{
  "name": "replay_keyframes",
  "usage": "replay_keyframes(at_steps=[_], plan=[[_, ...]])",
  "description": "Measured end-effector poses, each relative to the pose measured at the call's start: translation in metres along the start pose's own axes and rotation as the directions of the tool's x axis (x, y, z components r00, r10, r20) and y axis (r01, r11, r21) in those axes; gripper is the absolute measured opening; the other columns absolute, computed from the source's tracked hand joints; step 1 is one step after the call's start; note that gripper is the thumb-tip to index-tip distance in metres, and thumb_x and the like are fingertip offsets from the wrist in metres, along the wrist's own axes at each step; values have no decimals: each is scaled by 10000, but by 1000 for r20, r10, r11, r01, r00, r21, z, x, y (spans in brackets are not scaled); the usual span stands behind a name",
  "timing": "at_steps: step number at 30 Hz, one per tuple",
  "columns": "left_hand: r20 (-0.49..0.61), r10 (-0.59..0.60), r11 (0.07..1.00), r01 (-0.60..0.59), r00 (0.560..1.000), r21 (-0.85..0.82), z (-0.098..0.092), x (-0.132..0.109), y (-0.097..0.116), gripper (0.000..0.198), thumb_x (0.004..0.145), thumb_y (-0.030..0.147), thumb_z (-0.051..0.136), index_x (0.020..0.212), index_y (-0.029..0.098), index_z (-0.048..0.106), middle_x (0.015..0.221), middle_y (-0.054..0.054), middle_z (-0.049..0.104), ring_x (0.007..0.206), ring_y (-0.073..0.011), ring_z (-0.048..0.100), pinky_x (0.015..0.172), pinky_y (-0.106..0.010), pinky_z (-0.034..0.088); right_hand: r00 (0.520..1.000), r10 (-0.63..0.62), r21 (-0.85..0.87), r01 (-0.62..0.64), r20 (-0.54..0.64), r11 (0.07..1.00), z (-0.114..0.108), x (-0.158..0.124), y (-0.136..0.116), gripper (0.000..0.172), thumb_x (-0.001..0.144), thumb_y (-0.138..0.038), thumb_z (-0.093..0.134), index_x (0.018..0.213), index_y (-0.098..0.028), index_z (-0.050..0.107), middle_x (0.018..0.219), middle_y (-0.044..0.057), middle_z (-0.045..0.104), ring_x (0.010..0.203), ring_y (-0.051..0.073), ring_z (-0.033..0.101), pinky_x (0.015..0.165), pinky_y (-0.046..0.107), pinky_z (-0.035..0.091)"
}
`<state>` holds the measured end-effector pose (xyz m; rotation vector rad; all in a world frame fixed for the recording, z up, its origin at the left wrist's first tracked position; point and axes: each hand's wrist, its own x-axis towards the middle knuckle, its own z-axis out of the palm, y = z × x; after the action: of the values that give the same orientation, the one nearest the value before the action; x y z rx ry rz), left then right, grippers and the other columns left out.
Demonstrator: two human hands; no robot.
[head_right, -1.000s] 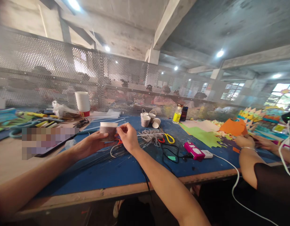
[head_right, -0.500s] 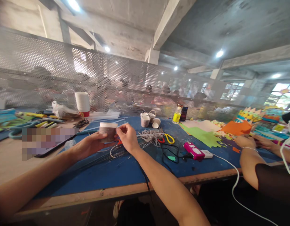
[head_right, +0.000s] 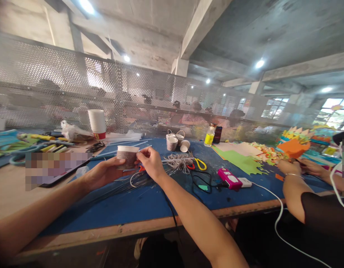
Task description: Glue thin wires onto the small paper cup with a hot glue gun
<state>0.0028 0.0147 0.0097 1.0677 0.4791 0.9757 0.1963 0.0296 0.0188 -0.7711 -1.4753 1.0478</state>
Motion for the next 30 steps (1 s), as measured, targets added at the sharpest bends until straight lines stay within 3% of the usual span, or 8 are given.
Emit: replay_keyframes(at_steps=[11,23,30], plan=[[-9,-24,1000,24,1000,-5,0,-1,2,343,871,189,639,1191,128,746,1237,-161,748,1161,-334,686,1074,-498,491,999,38,88,-41,33,995,-1,-1,-3,255,765,-395,734,820,-200,578,709,-34,635,630,140,670,633,266,534],[-27,-55,998,55,998,11,1,-3,3,324,860,222,661,1154,122,754,1206,-172,757,1157,-356,689,1080,-496,480,979,188,220,-200,78,955,-3,2,-2,407,653,-460,871,806,-177,622,691,-29,670,622,127,678,676,268,570],[-33,23,999,-21,999,43,-2,0,4,342,897,279,654,1193,140,753,1260,-153,740,1193,-332,666,1082,-474,482,983,155,186,-172,102,967,-4,-1,-1,367,780,-509,779,887,-197,620,755,-21,691,630,131,675,714,284,569]])
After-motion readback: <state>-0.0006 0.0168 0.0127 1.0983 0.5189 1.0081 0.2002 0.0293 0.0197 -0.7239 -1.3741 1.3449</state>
